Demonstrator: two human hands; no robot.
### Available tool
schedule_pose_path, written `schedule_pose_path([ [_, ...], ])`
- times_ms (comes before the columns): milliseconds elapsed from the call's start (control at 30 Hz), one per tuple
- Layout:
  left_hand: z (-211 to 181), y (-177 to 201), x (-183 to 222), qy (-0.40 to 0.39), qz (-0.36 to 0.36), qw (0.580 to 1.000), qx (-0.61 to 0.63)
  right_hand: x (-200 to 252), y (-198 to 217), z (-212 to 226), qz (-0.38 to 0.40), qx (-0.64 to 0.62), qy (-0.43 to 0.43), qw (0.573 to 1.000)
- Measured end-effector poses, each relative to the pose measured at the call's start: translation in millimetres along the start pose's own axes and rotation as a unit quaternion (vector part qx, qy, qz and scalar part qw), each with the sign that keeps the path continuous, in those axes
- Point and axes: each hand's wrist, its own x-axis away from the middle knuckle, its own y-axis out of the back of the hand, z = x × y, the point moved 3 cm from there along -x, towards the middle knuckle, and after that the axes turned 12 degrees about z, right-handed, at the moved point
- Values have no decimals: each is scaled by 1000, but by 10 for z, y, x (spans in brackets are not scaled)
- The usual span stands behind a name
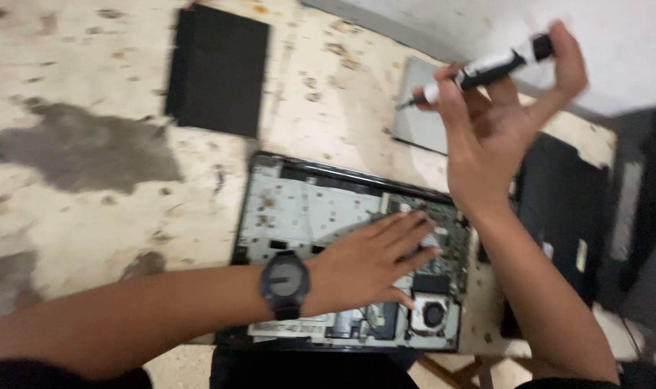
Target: Disassembling a laptop by removing internal screws and disconnecting ribbon cables from the motherboard.
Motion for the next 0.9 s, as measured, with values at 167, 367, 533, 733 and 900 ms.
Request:
schedule_pose_path([
  [167,-30,74,-15,19,68,992,-102,718,436,356,-48,72,-64,994],
  [367,-43,66,-78,43,95,984,-145,1029,488,381,-4,96,-69,993],
  [533,-48,30,-92,46,98,983,-148,1112,391,285,19,166,-37,985],
  [733,-61,36,-110,48,108,978,-171,1241,412,135,41,243,-19,969],
  [900,-58,64,-112,44,109,979,-168,1212,415,125,53,239,3,969],
])
